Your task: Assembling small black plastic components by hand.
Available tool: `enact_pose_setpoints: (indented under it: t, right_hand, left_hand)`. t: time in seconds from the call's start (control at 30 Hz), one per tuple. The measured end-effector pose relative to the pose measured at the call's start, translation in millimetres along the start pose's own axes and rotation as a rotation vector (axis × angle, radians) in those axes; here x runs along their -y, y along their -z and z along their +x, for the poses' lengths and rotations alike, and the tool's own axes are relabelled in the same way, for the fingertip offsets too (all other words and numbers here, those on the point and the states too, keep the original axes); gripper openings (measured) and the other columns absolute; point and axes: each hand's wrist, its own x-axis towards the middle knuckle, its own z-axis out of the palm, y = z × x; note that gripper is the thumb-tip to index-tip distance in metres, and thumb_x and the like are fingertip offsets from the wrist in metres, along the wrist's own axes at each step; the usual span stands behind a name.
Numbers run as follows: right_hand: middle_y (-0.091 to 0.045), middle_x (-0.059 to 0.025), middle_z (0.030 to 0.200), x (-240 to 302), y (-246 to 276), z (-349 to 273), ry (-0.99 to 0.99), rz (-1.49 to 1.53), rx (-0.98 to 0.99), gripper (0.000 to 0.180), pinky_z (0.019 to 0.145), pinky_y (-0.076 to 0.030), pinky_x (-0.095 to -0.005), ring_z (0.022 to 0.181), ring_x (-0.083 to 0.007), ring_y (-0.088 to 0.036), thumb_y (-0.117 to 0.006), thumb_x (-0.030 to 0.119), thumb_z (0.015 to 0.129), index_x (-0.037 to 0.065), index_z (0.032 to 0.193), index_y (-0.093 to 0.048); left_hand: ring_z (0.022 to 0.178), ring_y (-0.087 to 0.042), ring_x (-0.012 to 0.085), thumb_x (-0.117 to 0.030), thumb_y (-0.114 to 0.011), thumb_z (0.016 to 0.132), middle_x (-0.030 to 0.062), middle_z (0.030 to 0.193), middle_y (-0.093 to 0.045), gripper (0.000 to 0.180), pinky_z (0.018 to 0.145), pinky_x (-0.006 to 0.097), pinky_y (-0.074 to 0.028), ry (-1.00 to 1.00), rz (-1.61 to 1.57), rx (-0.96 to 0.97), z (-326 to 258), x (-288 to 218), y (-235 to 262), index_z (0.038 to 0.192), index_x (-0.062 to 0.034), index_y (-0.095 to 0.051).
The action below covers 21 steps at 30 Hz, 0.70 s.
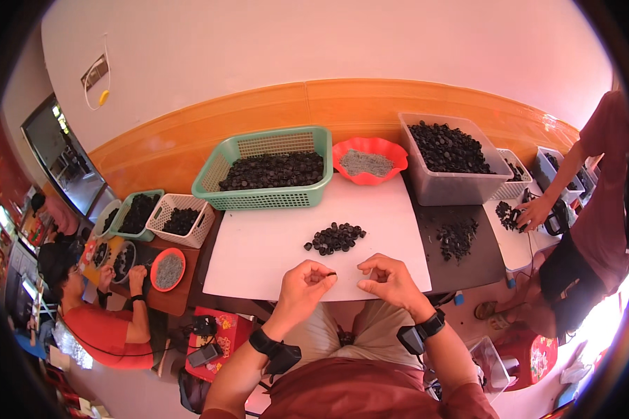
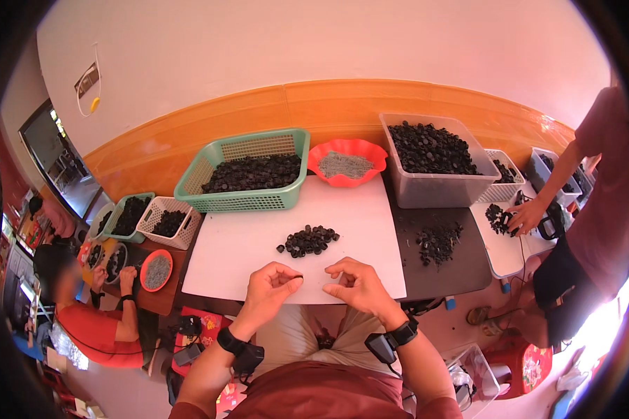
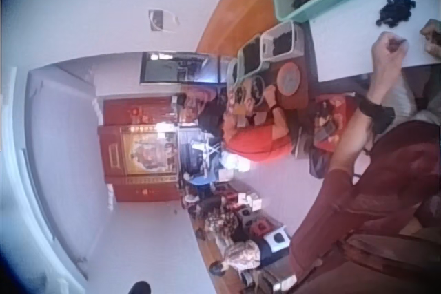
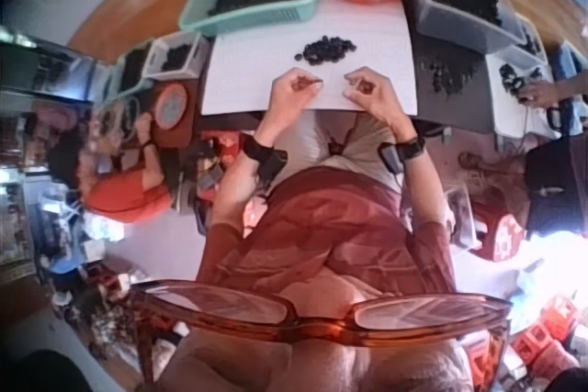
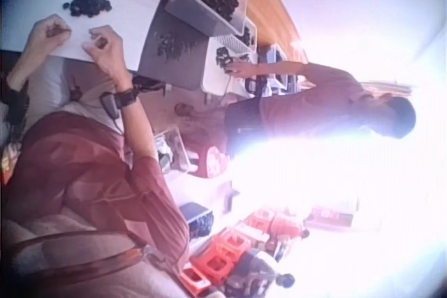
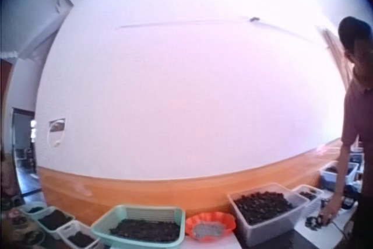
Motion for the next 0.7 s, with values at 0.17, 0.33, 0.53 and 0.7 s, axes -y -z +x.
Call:
enact_pose_setpoints:
  t: [0.17, 0.33, 0.53, 0.7]
  right_hand:
    - [-0.06, 0.0024, 0.089, -8.4, 0.0, -0.9, -0.087, 0.149, 0.003, 0.022, 0.062, -0.046, -0.019, 0.071, -0.0021, -0.053, -0.08, 0.008, 0.089, 0.001, 0.108, -0.071]
    - [-0.06, 0.0038, 0.088, -8.3, -1.6, -0.5, -0.049, 0.101, -0.035, 0.018, 0.064, -0.048, -0.0188, 0.074, -0.0021, -0.056, -0.077, 0.006, 0.091, 0.0, 0.107, -0.07]
    - [-0.06, 0.0044, 0.087, -8.7, -3.8, 0.3, -0.07, 0.128, -0.06, 0.016, 0.065, -0.048, -0.0186, 0.076, -0.0016, -0.056, -0.076, 0.005, 0.092, -0.001, 0.106, -0.07]
    - [-0.06, 0.0043, 0.086, -11.1, -1.6, -1.2, -0.047, 0.11, -0.05, 0.016, 0.065, -0.048, -0.0186, 0.075, -0.0016, -0.055, -0.076, 0.005, 0.092, -0.001, 0.106, -0.07]
  left_hand:
    - [0.082, -0.067, 0.0091, -0.005, -0.074, 0.092, 0.006, 0.093, -0.073, 0.011, 0.076, 0.026, -0.055, -0.191, 0.241, -0.154, 36.2, -23.3, 20.6, 0.098, 0.0016, -0.068]
    - [0.085, -0.072, 0.0177, -0.01, -0.073, 0.091, 0.0106, 0.096, -0.076, 0.02, 0.078, 0.031, -0.057, -0.457, 0.591, -0.404, 123.6, -83.6, 67.3, 0.105, 0.0032, -0.07]
    - [0.096, -0.074, 0.021, -0.011, -0.07, 0.092, 0.0154, 0.106, -0.076, 0.029, 0.084, 0.034, -0.057, -0.468, 0.532, -0.345, 142.1, -71.7, 85.3, 0.119, 0.0018, -0.07]
    - [0.089, -0.073, 0.0222, -0.009, -0.07, 0.092, 0.0143, 0.103, -0.076, 0.028, 0.081, 0.034, -0.058, -0.351, 0.601, -0.377, 92.0, -24.8, 63.7, 0.117, 0.0022, -0.07]
